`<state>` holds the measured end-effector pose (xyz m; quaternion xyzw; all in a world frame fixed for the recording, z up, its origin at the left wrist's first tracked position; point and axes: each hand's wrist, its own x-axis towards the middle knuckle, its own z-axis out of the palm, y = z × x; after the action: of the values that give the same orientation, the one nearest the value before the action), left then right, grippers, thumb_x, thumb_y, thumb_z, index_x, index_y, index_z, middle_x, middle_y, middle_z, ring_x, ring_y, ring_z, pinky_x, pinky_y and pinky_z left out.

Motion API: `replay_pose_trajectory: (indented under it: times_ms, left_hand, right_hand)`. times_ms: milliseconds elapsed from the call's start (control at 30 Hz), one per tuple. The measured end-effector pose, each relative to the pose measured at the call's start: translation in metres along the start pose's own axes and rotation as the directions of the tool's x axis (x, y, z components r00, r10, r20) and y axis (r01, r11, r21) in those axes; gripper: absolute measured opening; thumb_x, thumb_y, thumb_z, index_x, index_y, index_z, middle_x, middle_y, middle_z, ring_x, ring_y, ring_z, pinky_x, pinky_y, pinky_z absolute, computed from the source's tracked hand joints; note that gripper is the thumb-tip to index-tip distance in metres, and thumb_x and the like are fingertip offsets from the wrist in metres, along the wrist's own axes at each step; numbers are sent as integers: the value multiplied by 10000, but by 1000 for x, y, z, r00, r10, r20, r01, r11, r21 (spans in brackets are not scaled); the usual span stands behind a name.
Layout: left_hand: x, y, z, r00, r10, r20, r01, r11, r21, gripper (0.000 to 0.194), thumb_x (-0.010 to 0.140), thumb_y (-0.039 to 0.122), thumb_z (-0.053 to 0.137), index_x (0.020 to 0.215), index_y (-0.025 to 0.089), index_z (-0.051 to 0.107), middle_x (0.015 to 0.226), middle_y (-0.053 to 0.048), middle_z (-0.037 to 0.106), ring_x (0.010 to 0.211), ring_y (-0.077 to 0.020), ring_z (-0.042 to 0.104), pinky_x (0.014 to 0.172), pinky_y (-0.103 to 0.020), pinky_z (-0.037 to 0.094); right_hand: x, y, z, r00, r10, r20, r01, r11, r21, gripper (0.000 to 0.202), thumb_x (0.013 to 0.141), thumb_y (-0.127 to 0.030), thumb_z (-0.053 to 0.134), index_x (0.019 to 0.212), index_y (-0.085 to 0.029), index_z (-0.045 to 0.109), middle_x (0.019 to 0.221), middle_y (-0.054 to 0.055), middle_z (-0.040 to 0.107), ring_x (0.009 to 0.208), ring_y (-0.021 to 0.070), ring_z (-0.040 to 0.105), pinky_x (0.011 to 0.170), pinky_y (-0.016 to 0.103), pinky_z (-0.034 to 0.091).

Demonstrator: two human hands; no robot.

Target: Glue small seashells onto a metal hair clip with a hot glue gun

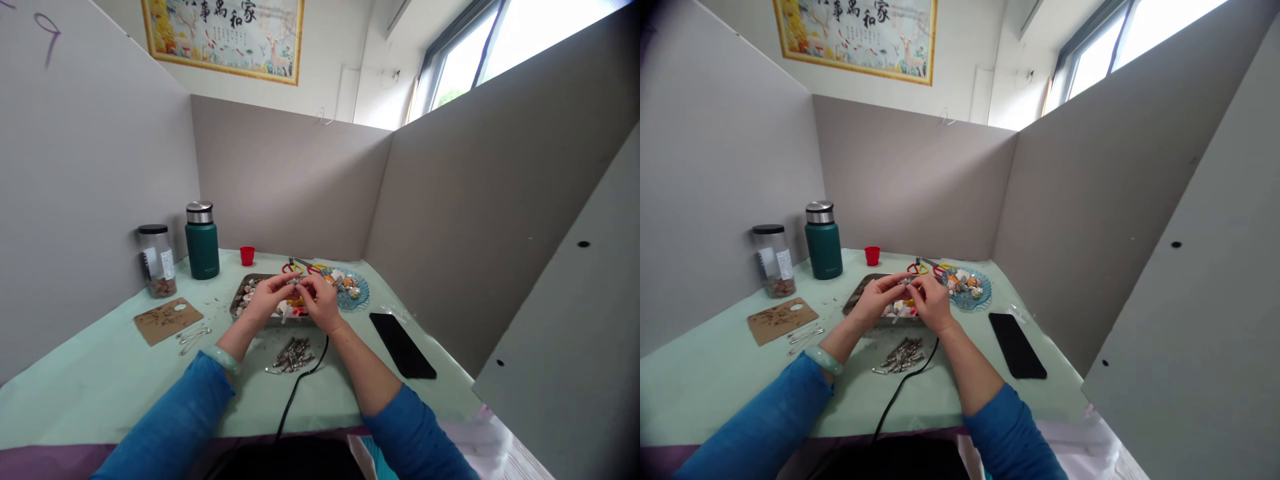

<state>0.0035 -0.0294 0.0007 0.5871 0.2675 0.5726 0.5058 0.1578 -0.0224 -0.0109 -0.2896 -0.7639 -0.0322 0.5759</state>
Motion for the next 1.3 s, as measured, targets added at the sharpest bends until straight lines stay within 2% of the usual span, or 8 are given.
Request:
replay_pose_trajectory:
  times_ms: [500, 667, 733, 800, 900, 1000, 1167, 1300]
  left_hand:
    - [0, 3, 1, 999, -14, -32, 14, 1000, 3, 475, 627, 320, 751, 1051, 120, 676, 921, -103, 714, 793, -222, 671, 808, -383, 522]
    - [1, 4, 0, 995, -23, -96, 24, 1000, 4, 447, 632, 289, 738, 1042, 121, 680, 760, -61, 708, 697, -179, 656, 755, -347, 529]
    - [3, 2, -2, 992, -32, -124, 29, 999, -22, 459, 625, 281, 738, 1050, 120, 674, 748, -54, 700, 685, -167, 648, 735, -332, 530]
    - [4, 0, -3, 988, -39, -147, 32, 998, -47, 469, 620, 274, 739, 1058, 121, 667, 749, -47, 692, 670, -154, 642, 717, -320, 530]
    - [6, -2, -4, 984, -46, -172, 36, 998, -60, 469, 618, 268, 737, 1054, 116, 658, 752, -43, 684, 654, -143, 635, 692, -307, 531]
    - [7, -1, -4, 980, -50, -194, 39, 998, -57, 465, 614, 272, 737, 1042, 111, 651, 750, -43, 679, 645, -141, 632, 675, -300, 531]
    - [7, 3, -4, 973, -38, -229, 21, 997, -76, 474, 596, 270, 749, 1027, 106, 639, 721, -33, 669, 635, -135, 625, 676, -297, 531]
    - [8, 2, -5, 974, -36, -224, 16, 996, -89, 486, 592, 271, 754, 1031, 102, 632, 713, -30, 668, 632, -133, 628, 685, -296, 530]
  right_hand:
    - [1, -2, -2, 999, -15, 42, 15, 1000, 6, 119, 876, -276, 507, 818, -191, 568, 776, 34, 580, 669, 141, 525, 637, 265, 432]
    - [4, 9, -5, 988, 152, -37, -156, 978, -142, 204, 900, -329, 449, 829, -181, 569, 798, 42, 593, 682, 144, 532, 656, 266, 414]
    - [4, 16, -7, 964, 267, 4, -255, 924, -285, 216, 898, -333, 438, 847, -179, 581, 852, 50, 612, 740, 151, 552, 682, 264, 404]
    - [4, 21, -8, 909, 399, 123, -308, 840, -448, 221, 881, -350, 455, 857, -185, 600, 900, 56, 625, 804, 164, 567, 698, 262, 392]
    - [2, 23, -9, 801, 514, 306, -271, 767, -581, 283, 835, -446, 505, 901, -194, 617, 930, 63, 636, 854, 193, 578, 699, 270, 386]
    - [1, 22, -9, 744, 519, 420, -205, 777, -596, 417, 741, -555, 584, 991, -223, 607, 1021, 62, 621, 903, 223, 578, 716, 285, 388]
    - [1, 21, -7, 690, 563, 454, -200, 752, -628, 427, 705, -459, 638, 1078, -260, 578, 1119, 59, 573, 938, 234, 576, 751, 306, 391]
    - [2, 21, -4, 684, 597, 420, -219, 717, -662, 440, 696, -439, 640, 1090, -251, 579, 1126, 82, 564, 962, 245, 570, 773, 319, 390]
